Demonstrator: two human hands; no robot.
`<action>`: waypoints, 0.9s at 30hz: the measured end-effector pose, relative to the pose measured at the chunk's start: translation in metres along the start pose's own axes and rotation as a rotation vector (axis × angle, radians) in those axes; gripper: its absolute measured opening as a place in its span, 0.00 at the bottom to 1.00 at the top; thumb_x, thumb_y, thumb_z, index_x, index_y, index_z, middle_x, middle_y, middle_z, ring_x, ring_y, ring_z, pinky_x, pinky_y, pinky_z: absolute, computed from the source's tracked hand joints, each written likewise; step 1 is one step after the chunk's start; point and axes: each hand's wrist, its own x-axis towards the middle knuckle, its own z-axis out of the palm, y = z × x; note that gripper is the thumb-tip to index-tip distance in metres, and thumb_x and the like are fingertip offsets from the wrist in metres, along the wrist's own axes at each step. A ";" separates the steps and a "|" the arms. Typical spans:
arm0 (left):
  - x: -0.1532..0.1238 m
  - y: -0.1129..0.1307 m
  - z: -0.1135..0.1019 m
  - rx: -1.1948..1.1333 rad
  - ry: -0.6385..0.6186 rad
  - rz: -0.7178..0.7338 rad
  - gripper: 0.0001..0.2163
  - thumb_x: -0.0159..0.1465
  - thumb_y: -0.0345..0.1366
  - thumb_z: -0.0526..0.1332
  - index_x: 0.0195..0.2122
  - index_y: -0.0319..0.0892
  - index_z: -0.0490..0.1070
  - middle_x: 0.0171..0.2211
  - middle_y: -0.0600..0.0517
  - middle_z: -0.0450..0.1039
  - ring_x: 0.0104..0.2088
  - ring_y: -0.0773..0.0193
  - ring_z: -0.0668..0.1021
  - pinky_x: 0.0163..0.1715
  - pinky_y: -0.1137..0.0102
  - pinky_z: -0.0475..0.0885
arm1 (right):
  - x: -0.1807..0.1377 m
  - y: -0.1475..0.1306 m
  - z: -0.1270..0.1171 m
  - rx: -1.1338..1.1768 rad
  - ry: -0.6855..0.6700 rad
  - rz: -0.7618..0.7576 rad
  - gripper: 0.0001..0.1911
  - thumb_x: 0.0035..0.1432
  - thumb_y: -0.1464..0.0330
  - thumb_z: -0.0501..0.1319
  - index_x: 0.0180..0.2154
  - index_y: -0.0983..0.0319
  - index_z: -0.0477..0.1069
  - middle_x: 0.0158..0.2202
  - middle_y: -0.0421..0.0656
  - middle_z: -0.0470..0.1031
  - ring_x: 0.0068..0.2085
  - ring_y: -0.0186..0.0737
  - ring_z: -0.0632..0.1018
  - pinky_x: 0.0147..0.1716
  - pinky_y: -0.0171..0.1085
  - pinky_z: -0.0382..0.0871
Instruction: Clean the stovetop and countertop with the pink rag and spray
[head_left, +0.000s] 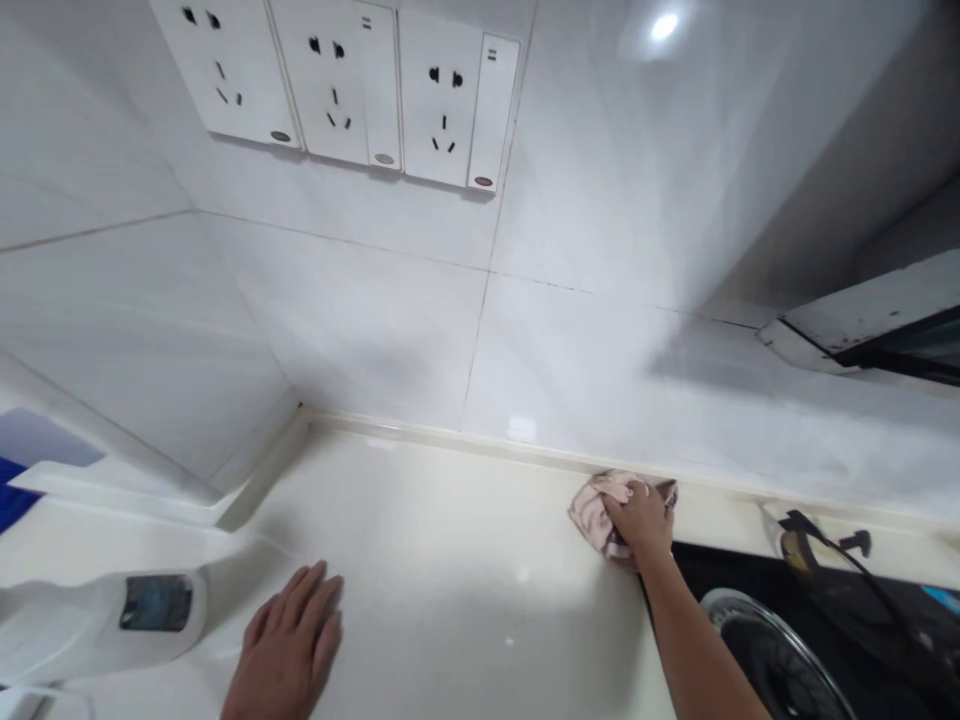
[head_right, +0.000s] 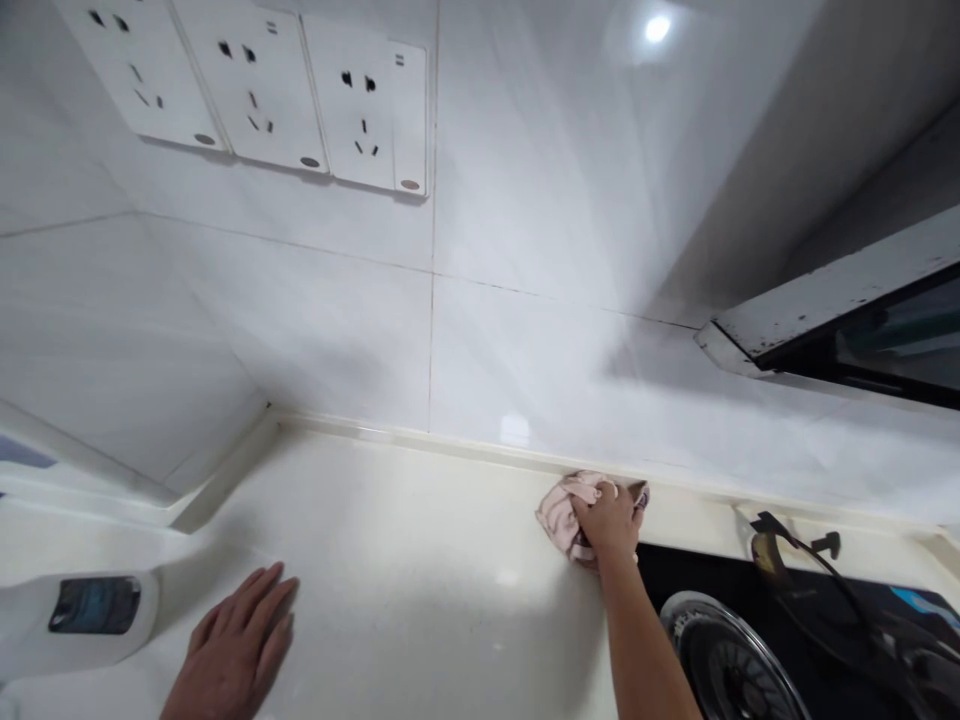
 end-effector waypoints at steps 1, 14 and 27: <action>0.000 0.001 0.001 -0.003 0.007 -0.003 0.22 0.73 0.45 0.52 0.61 0.45 0.77 0.67 0.44 0.74 0.67 0.49 0.72 0.62 0.53 0.66 | -0.003 -0.007 0.000 0.003 0.003 0.025 0.31 0.63 0.54 0.61 0.58 0.70 0.72 0.57 0.64 0.74 0.62 0.65 0.73 0.62 0.58 0.63; 0.003 0.010 0.007 -0.008 0.078 -0.019 0.21 0.73 0.39 0.50 0.59 0.42 0.78 0.65 0.41 0.76 0.66 0.47 0.74 0.61 0.51 0.66 | -0.137 -0.265 0.025 0.286 -0.111 -0.438 0.21 0.62 0.62 0.67 0.56 0.60 0.73 0.58 0.53 0.72 0.60 0.59 0.71 0.61 0.53 0.62; 0.007 0.022 -0.005 -0.075 -0.003 -0.072 0.21 0.73 0.34 0.51 0.60 0.41 0.78 0.66 0.40 0.74 0.67 0.44 0.73 0.63 0.48 0.65 | -0.194 -0.213 -0.015 0.767 -0.168 -0.186 0.24 0.54 0.58 0.67 0.51 0.55 0.68 0.39 0.39 0.83 0.38 0.45 0.83 0.37 0.39 0.77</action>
